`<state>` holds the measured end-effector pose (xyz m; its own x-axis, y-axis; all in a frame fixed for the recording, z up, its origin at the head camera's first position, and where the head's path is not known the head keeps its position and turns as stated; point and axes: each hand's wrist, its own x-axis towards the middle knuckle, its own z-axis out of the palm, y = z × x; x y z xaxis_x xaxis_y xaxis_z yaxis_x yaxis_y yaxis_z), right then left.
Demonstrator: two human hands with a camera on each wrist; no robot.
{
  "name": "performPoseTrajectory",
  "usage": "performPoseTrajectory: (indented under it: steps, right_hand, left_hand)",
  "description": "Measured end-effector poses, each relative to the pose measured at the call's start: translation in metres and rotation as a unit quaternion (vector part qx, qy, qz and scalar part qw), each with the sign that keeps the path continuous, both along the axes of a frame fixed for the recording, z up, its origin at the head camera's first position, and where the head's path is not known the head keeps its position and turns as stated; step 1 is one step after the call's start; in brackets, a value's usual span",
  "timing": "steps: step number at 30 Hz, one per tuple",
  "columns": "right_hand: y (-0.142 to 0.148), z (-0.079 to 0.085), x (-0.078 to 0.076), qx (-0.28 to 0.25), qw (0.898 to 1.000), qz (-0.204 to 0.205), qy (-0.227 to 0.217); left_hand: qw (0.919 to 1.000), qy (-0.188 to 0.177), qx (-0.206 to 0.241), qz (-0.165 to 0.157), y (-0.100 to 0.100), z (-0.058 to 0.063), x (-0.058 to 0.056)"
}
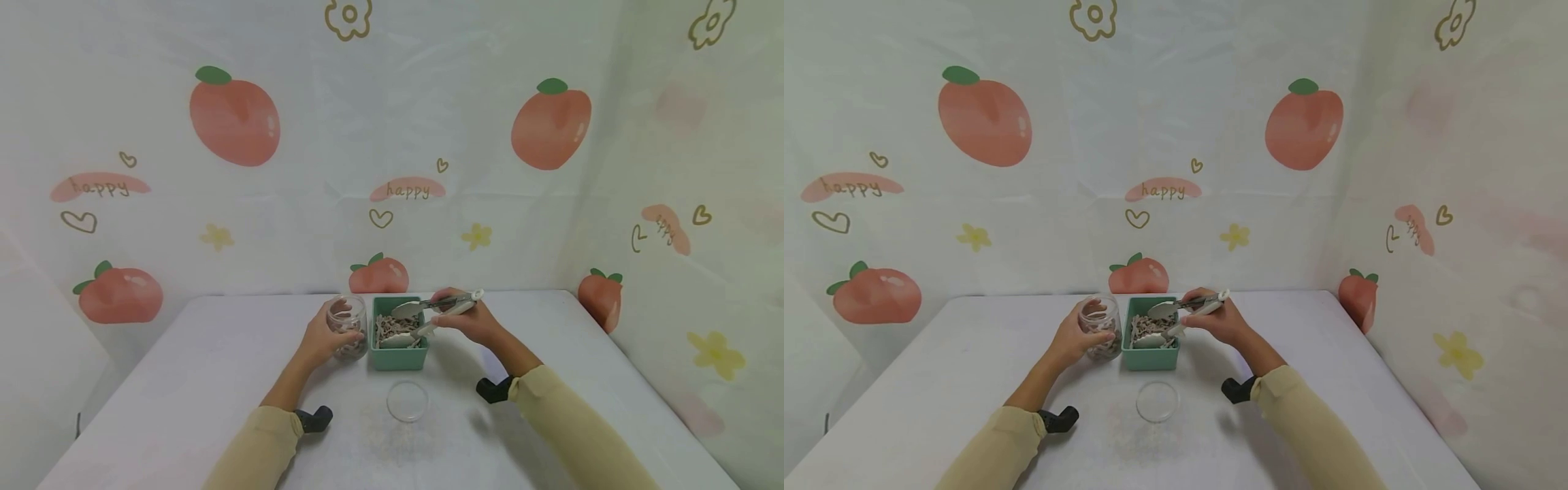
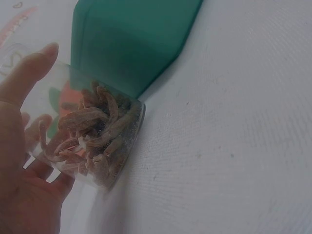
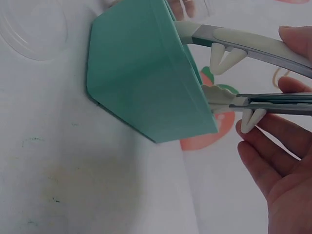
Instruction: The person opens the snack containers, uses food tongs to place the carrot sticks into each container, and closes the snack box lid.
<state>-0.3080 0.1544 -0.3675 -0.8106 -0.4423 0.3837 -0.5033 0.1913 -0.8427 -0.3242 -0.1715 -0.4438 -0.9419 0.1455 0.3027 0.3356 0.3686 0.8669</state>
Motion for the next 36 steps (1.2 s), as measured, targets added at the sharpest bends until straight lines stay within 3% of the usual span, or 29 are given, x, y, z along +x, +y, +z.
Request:
performPoseTrajectory:
  steps: [12, 20, 24, 32, 36]
  right_hand:
    - [0.006, -0.018, -0.019, 0.009, 1.000, 0.006, 0.017]
    - [0.001, -0.016, -0.014, 0.004, 1.000, -0.025, 0.001]
    - [-0.001, -0.013, -0.009, -0.008, 1.000, -0.020, -0.008]
    - [0.002, -0.024, -0.017, 0.008, 0.999, -0.039, 0.004]
    - [0.004, -0.026, -0.019, 0.002, 1.000, -0.024, 0.016]
  left_hand:
    - [1.0000, -0.004, 0.001, 0.001, -0.001, 0.000, 0.001]
    - [1.0000, -0.001, 0.006, 0.001, 0.000, 0.000, 0.000]
    - [1.0000, 0.000, 0.004, -0.002, 0.000, 0.000, -0.001]
    - [0.9999, 0.003, 0.011, -0.006, 0.000, -0.001, -0.002]
    - [0.9999, 0.003, 0.008, -0.005, 0.000, -0.002, -0.002]
